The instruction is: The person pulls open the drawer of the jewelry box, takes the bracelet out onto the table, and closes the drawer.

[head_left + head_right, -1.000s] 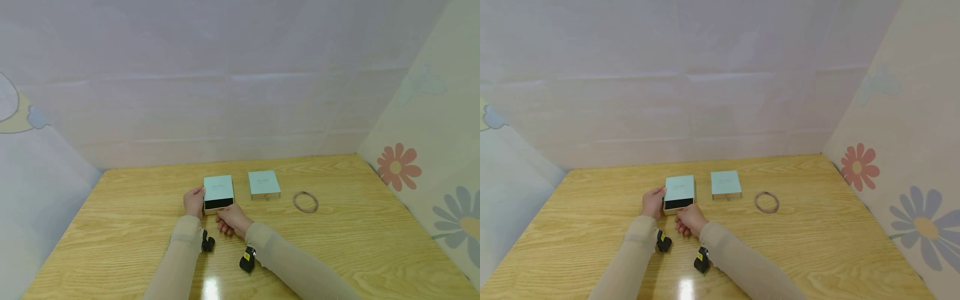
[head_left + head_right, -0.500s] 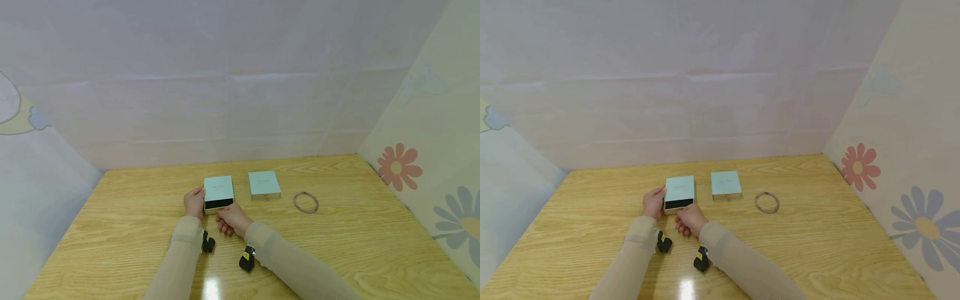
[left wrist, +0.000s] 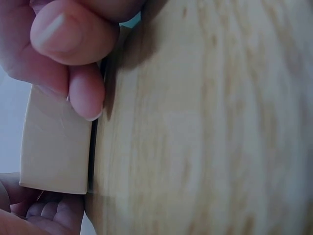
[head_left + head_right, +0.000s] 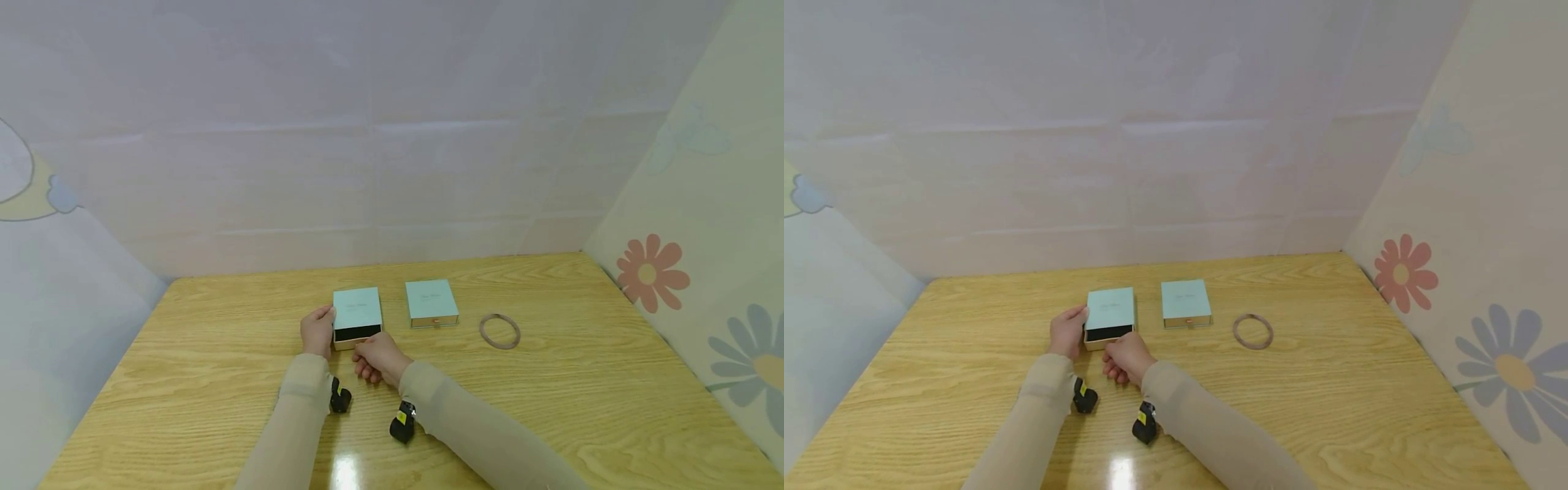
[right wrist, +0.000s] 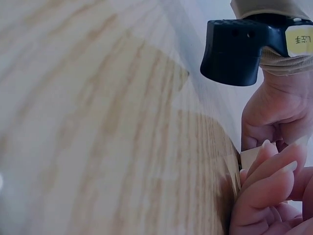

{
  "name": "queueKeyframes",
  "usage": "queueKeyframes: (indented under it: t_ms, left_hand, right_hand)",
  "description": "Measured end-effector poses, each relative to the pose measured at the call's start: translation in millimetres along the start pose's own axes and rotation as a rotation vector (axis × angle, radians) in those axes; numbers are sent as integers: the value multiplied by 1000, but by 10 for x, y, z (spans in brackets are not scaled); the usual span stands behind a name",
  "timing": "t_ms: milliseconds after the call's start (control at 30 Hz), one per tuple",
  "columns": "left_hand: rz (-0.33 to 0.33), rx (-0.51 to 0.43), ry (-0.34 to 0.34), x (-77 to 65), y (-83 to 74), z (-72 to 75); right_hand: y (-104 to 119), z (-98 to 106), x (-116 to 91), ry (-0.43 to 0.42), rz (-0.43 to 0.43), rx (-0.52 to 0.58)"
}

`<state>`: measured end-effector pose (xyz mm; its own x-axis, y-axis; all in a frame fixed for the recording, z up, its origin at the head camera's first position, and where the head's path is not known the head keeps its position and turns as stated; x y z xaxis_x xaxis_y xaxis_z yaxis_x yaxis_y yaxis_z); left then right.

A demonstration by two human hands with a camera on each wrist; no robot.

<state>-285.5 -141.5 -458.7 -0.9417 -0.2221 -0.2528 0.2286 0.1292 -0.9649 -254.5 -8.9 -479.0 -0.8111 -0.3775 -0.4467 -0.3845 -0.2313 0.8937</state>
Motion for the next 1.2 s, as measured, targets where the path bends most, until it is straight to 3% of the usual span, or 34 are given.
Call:
queueKeyframes:
  t_ms: [1200]
  left_hand:
    - [-13, 38, 3, 30, 22, 14]
  right_hand:
    - [10, -21, 36, 17, 2, 61]
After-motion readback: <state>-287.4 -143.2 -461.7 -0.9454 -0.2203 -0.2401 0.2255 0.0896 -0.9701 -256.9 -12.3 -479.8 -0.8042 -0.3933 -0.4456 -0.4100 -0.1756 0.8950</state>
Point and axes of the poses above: each hand's wrist, its own x-axis towards the middle knuckle, its own z-axis out of the back of the hand, y = z × x, the point moved 6 cm from there along x, towards the middle knuckle, and after that the axes turned 9 degrees about y, right-handed, at the moved point
